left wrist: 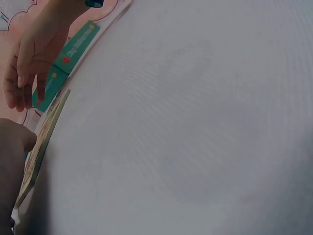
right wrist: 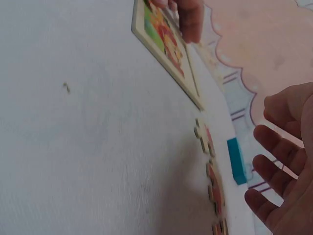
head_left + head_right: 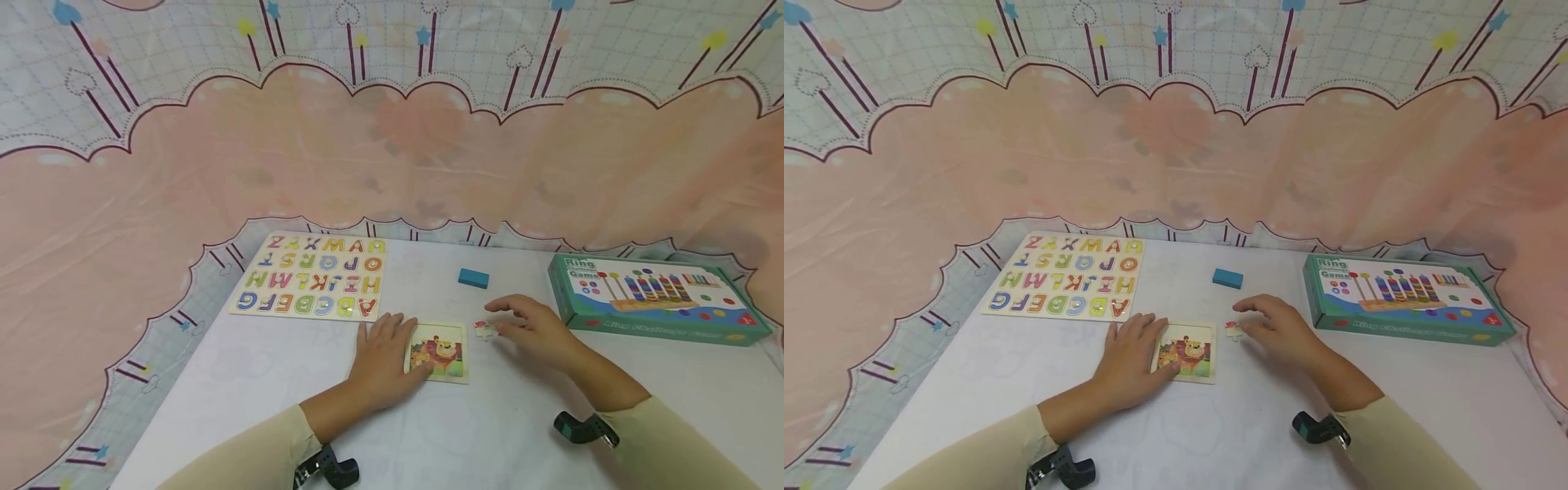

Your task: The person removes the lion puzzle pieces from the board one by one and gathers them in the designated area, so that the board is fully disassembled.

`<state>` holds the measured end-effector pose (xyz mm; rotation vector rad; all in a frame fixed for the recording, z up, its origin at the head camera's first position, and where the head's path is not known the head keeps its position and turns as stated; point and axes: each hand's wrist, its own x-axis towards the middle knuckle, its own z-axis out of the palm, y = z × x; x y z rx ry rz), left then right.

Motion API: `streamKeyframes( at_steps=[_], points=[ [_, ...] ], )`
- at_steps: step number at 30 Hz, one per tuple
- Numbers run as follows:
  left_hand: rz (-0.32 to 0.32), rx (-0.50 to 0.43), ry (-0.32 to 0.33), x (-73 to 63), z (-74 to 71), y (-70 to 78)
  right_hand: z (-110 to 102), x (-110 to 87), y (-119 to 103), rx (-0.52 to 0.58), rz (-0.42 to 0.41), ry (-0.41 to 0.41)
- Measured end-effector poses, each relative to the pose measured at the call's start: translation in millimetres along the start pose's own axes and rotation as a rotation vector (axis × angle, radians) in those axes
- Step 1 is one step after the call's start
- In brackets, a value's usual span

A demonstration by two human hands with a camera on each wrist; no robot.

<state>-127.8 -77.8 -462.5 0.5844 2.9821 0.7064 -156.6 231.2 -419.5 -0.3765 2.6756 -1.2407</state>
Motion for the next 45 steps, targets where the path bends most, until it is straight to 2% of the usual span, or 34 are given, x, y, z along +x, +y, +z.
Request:
streamKeyframes(
  at_steps=[7,16,25,28,34,45],
  points=[
    [0.010,-0.003,0.012,-5.7,-3.7,-6.3,16.2,9.7,-9.7,0.000,-0.069,-0.055],
    [0.031,0.024,0.057,-5.5,-3.5,-13.1,37.3,23.3,-25.4,-0.042,-0.189,-0.124],
    [0.053,0.012,0.087,-4.7,0.7,-15.0,59.5,34.3,-43.8,-0.035,-0.193,-0.203],
    [0.056,0.008,0.090,-5.4,1.1,-15.8,69.9,36.8,-47.9,-0.065,-0.201,-0.208],
    [0.058,0.011,0.102,-6.9,2.7,-16.6,85.3,40.5,-51.1,-0.191,-0.289,-0.215],
    [0.061,0.040,0.116,-7.4,5.4,-14.9,90.7,40.8,-47.8,-0.249,-0.323,-0.201]
  ],
)
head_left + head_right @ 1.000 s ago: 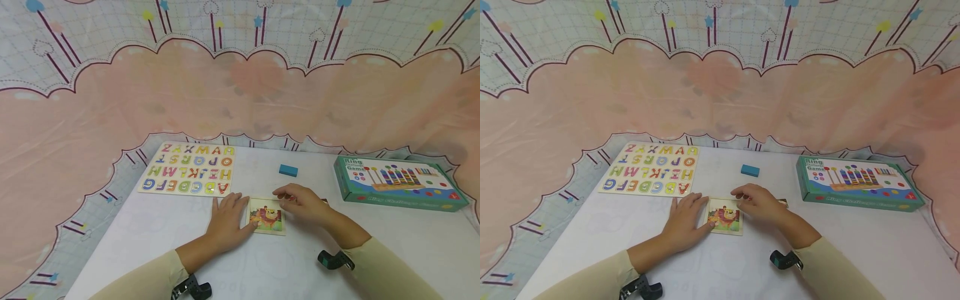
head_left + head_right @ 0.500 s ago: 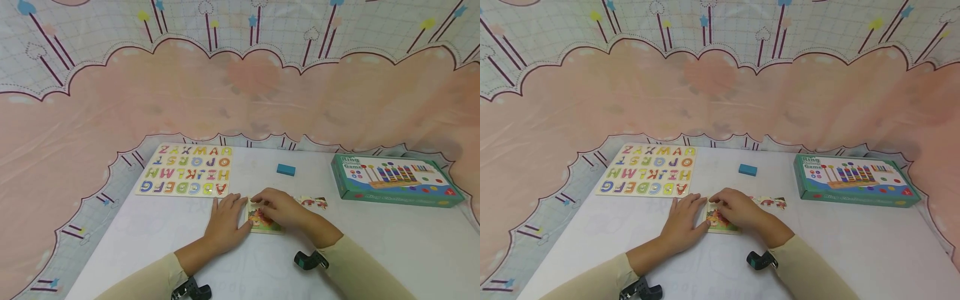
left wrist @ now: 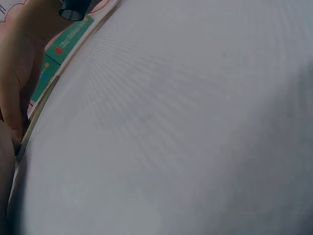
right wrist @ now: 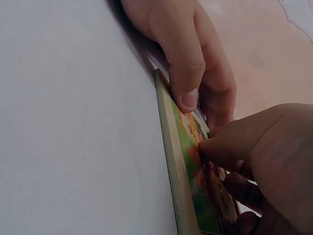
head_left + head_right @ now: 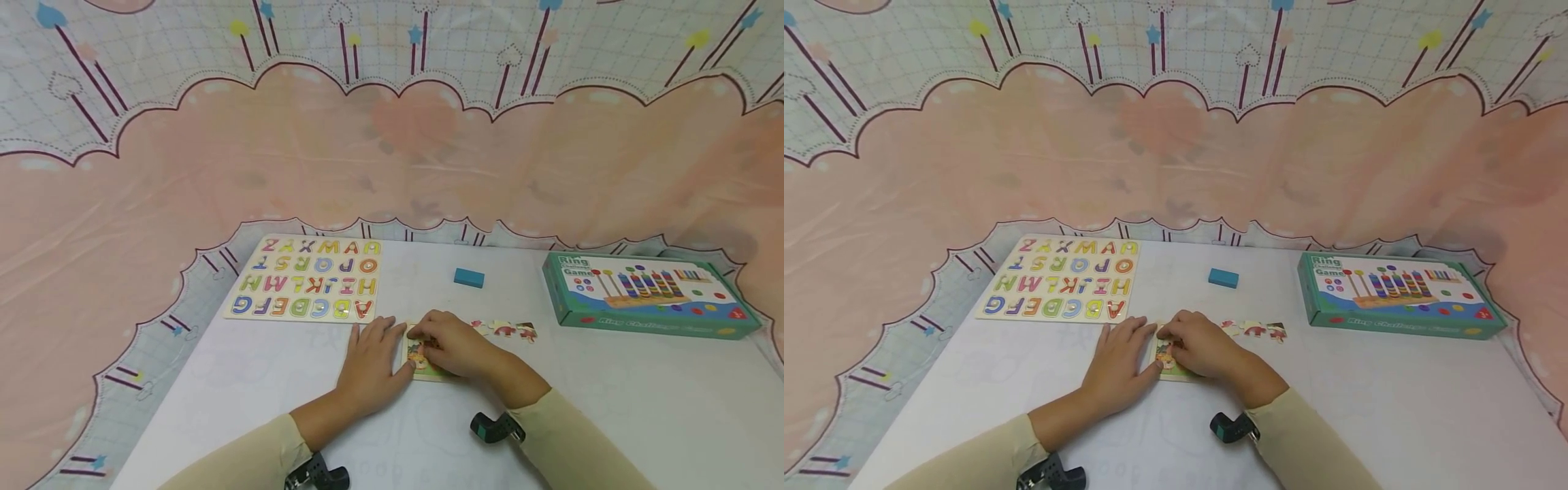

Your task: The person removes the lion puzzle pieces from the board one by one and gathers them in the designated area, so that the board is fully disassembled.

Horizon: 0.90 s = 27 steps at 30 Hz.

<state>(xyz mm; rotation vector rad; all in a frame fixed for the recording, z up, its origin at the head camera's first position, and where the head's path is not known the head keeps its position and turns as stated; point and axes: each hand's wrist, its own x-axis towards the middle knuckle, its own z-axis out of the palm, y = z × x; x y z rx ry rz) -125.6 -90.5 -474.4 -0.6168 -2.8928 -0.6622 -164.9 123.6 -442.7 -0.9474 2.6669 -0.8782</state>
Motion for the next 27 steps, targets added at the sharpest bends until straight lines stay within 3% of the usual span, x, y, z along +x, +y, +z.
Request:
streamKeyframes(
  at_steps=[6,13,27],
  points=[
    [0.000,-0.011,-0.003,0.0,-1.7,2.3,-1.3,1.0,0.8,-0.007,-0.011,0.003],
    [-0.002,0.003,-0.015,0.4,-1.2,2.3,0.0,3.5,-2.2,0.007,0.045,0.003],
    [0.000,0.017,-0.002,0.3,0.8,2.0,6.0,7.6,-7.9,0.136,0.256,0.050]
  ],
)
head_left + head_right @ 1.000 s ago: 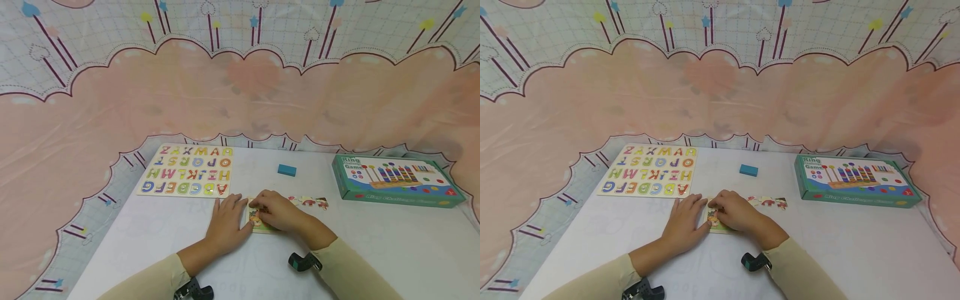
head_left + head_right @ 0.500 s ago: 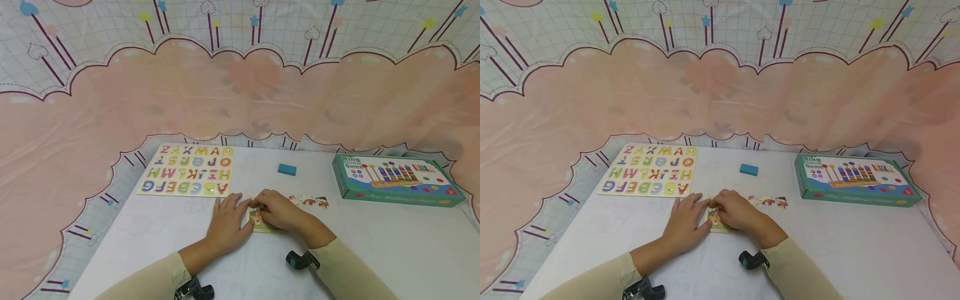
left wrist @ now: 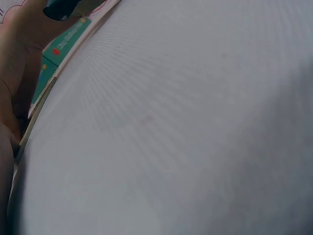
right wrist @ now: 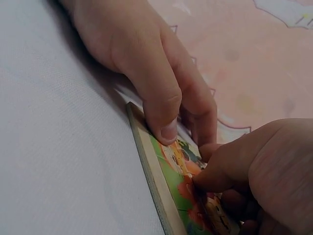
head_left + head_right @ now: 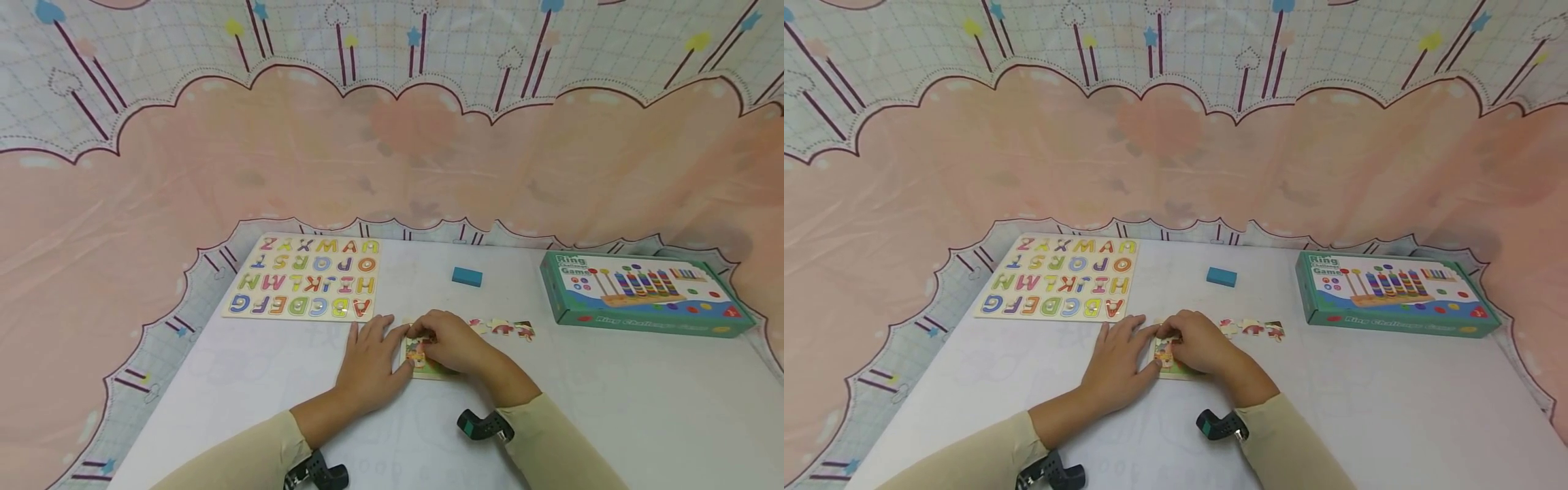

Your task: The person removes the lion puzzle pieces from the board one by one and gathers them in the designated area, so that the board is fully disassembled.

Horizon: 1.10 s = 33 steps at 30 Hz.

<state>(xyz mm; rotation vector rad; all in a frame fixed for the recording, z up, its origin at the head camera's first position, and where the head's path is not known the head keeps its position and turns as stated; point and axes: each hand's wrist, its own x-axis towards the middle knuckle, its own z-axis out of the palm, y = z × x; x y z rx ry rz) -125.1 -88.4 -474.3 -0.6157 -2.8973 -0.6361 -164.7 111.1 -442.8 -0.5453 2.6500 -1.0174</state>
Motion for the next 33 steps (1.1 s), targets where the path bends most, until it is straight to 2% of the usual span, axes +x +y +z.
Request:
streamKeyframes(
  at_steps=[5,13,26,33],
  points=[
    [-0.008,0.003,-0.001,-0.4,0.2,-0.5,1.4,0.2,-0.8,0.044,0.028,0.009],
    [-0.022,0.008,-0.006,-0.7,2.6,-1.6,2.3,-0.8,-1.2,0.106,0.001,0.012],
    [-0.016,0.018,0.004,-0.5,6.4,-3.0,4.6,-7.1,2.1,0.084,-0.061,0.050],
    [-0.019,0.022,0.003,-0.9,6.6,-3.1,5.9,-10.1,1.1,0.063,-0.045,0.047]
  ],
)
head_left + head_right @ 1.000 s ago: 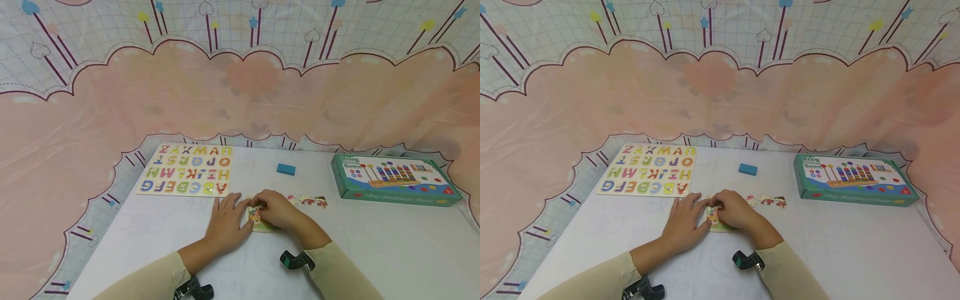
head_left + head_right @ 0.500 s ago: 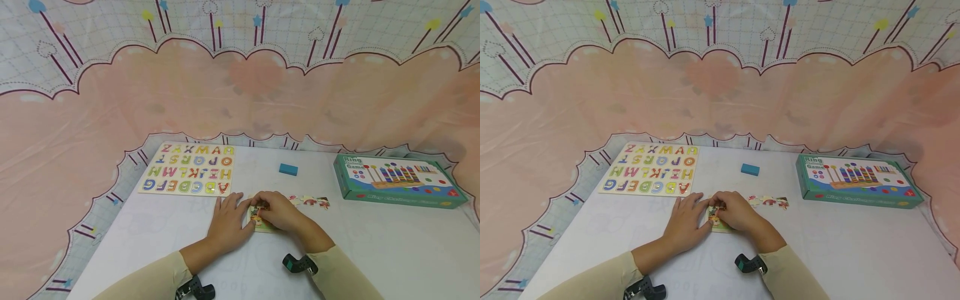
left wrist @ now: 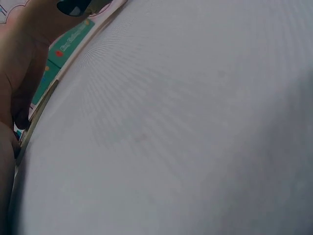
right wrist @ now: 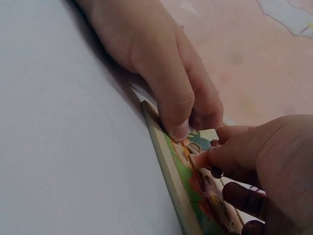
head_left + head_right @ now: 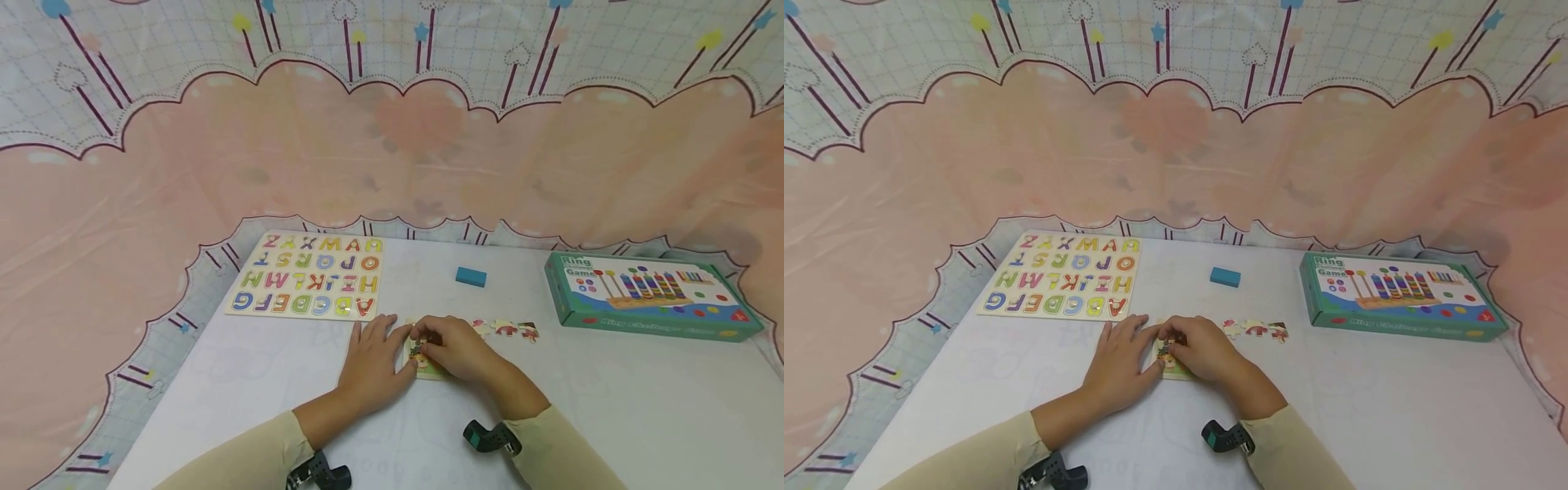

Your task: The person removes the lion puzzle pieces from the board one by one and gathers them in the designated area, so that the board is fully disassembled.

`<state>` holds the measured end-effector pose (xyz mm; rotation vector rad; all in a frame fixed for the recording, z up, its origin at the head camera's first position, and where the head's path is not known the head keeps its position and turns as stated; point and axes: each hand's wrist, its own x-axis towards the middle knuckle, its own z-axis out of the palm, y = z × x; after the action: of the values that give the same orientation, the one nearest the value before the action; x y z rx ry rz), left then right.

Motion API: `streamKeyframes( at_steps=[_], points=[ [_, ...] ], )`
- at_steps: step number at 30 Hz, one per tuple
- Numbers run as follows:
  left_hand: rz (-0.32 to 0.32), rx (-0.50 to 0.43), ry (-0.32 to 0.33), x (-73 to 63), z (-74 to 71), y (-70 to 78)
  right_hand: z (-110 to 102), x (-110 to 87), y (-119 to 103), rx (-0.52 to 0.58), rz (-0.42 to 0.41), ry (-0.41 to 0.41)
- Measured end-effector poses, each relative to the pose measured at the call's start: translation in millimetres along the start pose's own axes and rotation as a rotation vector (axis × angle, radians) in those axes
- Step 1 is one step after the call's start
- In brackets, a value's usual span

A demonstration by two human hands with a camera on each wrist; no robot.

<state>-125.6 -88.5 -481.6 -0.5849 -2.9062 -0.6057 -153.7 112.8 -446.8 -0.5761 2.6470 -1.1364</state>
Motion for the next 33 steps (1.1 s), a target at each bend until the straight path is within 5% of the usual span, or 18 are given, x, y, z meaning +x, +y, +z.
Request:
streamKeyframes(
  at_steps=[7,22,33],
  points=[
    [0.000,0.014,0.002,-0.5,1.1,-0.4,0.9,-4.6,-0.7,0.040,-0.010,0.036],
    [-0.001,0.011,0.004,-0.3,0.8,1.8,-12.0,-19.3,3.3,0.171,0.098,0.091],
    [-0.004,0.003,0.011,-0.8,-2.3,4.1,-21.2,-30.9,10.8,0.166,0.131,0.122]
  ],
)
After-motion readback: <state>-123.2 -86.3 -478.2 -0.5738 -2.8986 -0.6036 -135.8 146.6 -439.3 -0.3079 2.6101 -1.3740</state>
